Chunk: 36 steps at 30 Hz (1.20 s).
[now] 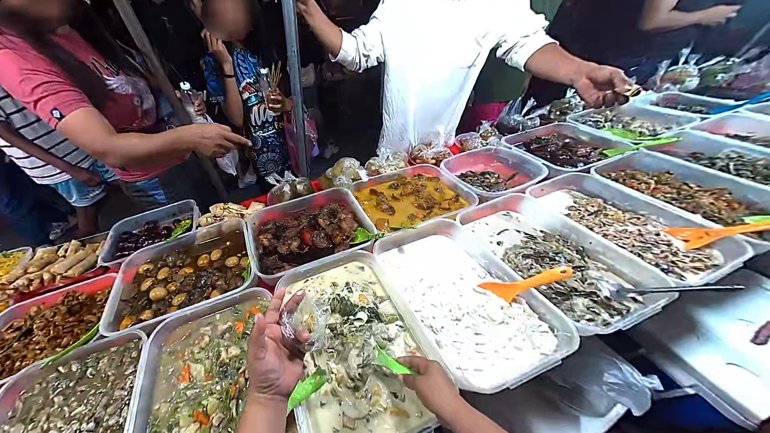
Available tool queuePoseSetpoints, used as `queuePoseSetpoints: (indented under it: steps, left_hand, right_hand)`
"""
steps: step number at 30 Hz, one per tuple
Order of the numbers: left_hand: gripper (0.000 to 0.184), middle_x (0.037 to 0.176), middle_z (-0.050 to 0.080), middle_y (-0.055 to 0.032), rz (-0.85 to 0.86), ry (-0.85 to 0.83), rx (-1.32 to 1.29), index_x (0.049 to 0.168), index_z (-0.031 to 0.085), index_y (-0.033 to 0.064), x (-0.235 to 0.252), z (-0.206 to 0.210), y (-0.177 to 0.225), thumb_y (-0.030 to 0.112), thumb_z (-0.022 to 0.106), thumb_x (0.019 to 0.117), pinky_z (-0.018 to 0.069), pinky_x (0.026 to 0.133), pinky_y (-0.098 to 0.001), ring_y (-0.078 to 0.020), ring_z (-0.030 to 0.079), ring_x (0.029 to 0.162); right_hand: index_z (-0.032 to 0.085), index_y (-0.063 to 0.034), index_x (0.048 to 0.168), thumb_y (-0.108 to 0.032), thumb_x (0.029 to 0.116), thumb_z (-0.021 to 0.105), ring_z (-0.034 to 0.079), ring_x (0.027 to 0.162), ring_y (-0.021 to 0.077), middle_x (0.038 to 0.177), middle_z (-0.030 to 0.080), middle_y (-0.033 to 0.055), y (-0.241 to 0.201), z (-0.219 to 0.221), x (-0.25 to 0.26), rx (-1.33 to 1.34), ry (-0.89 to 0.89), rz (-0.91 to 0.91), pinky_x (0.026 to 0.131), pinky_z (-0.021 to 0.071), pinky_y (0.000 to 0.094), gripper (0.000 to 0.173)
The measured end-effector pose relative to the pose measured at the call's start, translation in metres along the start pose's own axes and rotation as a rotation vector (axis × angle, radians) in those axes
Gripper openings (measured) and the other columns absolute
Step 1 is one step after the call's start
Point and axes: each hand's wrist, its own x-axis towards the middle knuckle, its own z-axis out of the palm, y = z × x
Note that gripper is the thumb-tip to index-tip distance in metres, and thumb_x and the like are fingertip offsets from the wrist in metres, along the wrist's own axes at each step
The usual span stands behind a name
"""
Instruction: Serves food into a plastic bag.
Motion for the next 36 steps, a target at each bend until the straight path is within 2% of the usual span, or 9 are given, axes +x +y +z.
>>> queuePoseSetpoints:
  steps: [2, 5, 11, 18, 25, 28, 30, 32, 36]
  left_hand:
    - [0.068, 0.131, 0.066, -0.0166, -0.004, 0.002, 0.002, 0.153, 0.032, 0.0091, 0.002, -0.002, 0.001, 0.054, 0.037, 0.1027, 0.057, 0.054, -0.0276, -0.0167, 0.067, 0.061]
    - [0.06, 0.131, 0.065, -0.0163, -0.024, 0.013, 0.047, 0.154, 0.031, 0.0098, 0.006, -0.006, 0.002, 0.046, 0.02, 0.1067, 0.057, 0.054, -0.0272, -0.0157, 0.066, 0.06]
    - [0.059, 0.129, 0.066, -0.0178, -0.048, 0.026, 0.029, 0.153, 0.033, 0.0085, 0.014, -0.014, -0.002, 0.044, 0.028, 0.1063, 0.0571, 0.053, -0.0288, -0.0176, 0.067, 0.06]
    - [0.062, 0.129, 0.066, -0.0162, -0.105, 0.004, 0.092, 0.156, 0.026, 0.0082, 0.016, -0.009, -0.012, 0.044, 0.033, 0.1057, 0.0564, 0.054, -0.0272, -0.0155, 0.066, 0.06]
    - [0.057, 0.127, 0.065, -0.0147, -0.067, 0.085, 0.013, 0.158, 0.017, 0.0137, 0.012, 0.03, -0.03, 0.043, 0.01, 0.1094, 0.0563, 0.055, -0.0275, -0.0158, 0.066, 0.063]
    - [0.058, 0.136, 0.06, -0.0138, -0.038, 0.093, -0.003, 0.159, 0.013, 0.0156, 0.017, 0.046, -0.034, 0.045, 0.009, 0.1094, 0.0572, 0.058, -0.028, -0.0166, 0.068, 0.068]
    - [0.058, 0.144, 0.054, -0.0153, -0.042, 0.077, 0.041, 0.161, 0.007, 0.0163, 0.02, 0.052, -0.035, 0.044, 0.011, 0.1099, 0.057, 0.06, -0.028, -0.0164, 0.068, 0.07]
    - [0.061, 0.147, 0.051, -0.0167, -0.071, 0.019, 0.107, 0.161, 0.002, 0.0138, 0.023, 0.051, -0.04, 0.043, 0.017, 0.1095, 0.0569, 0.061, -0.0276, -0.015, 0.067, 0.07]
    - [0.063, 0.144, 0.054, -0.0168, -0.16, -0.093, 0.144, 0.16, 0.008, 0.0077, 0.026, 0.043, -0.056, 0.043, 0.021, 0.109, 0.0564, 0.06, -0.0266, -0.0143, 0.067, 0.069]
  right_hand:
    - [0.069, -0.0034, 0.123, -0.002, 0.0921, 0.068, 0.067, 0.091, 0.0195, 0.114, 0.071, 0.0139, 0.005, 0.0, -0.008, 0.131, 0.008, -0.003, 0.078, 0.0536, 0.0391, 0.031]
    - [0.068, -0.0023, 0.126, 0.001, 0.0926, 0.067, 0.06, 0.075, 0.0124, 0.112, 0.07, 0.0117, 0.004, -0.008, -0.018, 0.211, 0.0, 0.002, 0.064, 0.0483, 0.0301, 0.034]
    - [0.067, -0.0023, 0.126, 0.001, 0.0941, 0.066, 0.05, 0.059, 0.0062, 0.097, 0.069, 0.0064, -0.003, -0.029, -0.023, 0.27, -0.013, -0.018, 0.052, 0.0408, 0.0237, 0.032]
    - [0.067, -0.0032, 0.127, -0.001, 0.0957, 0.063, 0.049, 0.058, 0.0041, 0.096, 0.07, 0.0029, -0.077, -0.08, -0.048, 0.194, -0.048, -0.159, 0.052, 0.0406, 0.0214, 0.031]
    - [0.066, -0.0021, 0.127, 0.001, 0.0968, 0.063, 0.047, 0.054, 0.0047, 0.087, 0.067, 0.0035, -0.159, -0.085, -0.079, 0.314, 0.04, -0.317, 0.049, 0.038, 0.0204, 0.03]
    - [0.066, -0.0037, 0.128, -0.006, 0.0957, 0.064, 0.058, 0.068, 0.0064, 0.099, 0.071, 0.0041, -0.152, -0.071, -0.073, 0.209, 0.092, -0.406, 0.058, 0.0471, 0.0235, 0.032]
    - [0.066, -0.0083, 0.132, -0.014, 0.0972, 0.063, 0.068, 0.099, 0.0128, 0.119, 0.071, 0.0059, -0.143, -0.07, -0.071, -0.067, 0.1, -0.394, 0.086, 0.0563, 0.0339, 0.035]
    - [0.065, -0.0138, 0.137, -0.018, 0.0996, 0.061, 0.066, 0.118, 0.0241, 0.131, 0.068, 0.01, -0.15, -0.071, -0.077, -0.412, 0.082, -0.33, 0.102, 0.0516, 0.0495, 0.038]
    - [0.065, -0.0128, 0.137, -0.008, 0.1004, 0.052, 0.067, 0.111, 0.0392, 0.128, 0.066, 0.0179, -0.185, -0.054, -0.098, -0.989, 0.071, -0.355, 0.089, 0.0539, 0.0595, 0.039]
